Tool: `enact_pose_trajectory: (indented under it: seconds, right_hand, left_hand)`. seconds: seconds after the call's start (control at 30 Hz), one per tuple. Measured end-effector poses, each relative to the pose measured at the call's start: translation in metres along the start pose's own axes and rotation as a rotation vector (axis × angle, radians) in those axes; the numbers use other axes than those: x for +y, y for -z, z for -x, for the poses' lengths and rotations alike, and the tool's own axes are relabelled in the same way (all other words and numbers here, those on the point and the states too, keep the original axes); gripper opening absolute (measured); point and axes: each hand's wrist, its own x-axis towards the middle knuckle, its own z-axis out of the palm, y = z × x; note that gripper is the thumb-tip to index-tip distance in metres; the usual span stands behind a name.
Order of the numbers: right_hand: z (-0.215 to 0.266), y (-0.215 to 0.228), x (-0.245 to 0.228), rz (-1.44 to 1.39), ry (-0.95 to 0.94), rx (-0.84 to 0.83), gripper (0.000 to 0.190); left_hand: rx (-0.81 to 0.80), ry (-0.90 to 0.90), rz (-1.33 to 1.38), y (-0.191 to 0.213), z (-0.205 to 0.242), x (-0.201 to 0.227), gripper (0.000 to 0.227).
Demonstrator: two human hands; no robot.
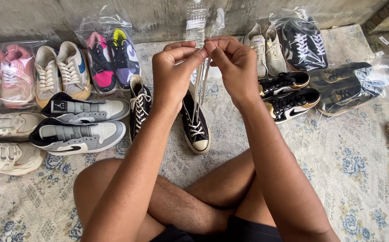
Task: The person unlaces a black high-top sneaker by pulling the laces through the eyelets and then begins to relace it. They thread the laces back through the eyelets, crossing them over and pulling the ends to even them out.
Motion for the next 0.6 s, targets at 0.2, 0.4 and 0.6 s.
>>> enact_pose_trajectory:
  seconds: [0.2, 0.4, 0.6]
  right_hand:
    - [0.0024, -0.0025, 0.0016, -0.018, 0.003, 0.001, 0.009]
    - [0.0028, -0.0031, 0.0009, -0.018, 0.005, 0.019, 0.008]
    - [0.0002, -0.0025, 0.0058, -0.040, 0.002, 0.027, 0.006]
  left_hand:
    - [0.049, 0.055, 0.146, -0.0003, 0.0026, -0.0021, 0.016]
    - [0.066, 0.093, 0.262, 0.0000, 0.0036, -0.0015, 0.019]
    - [0.072, 0.082, 0.294, 0.0013, 0.0000, -0.0038, 0.014]
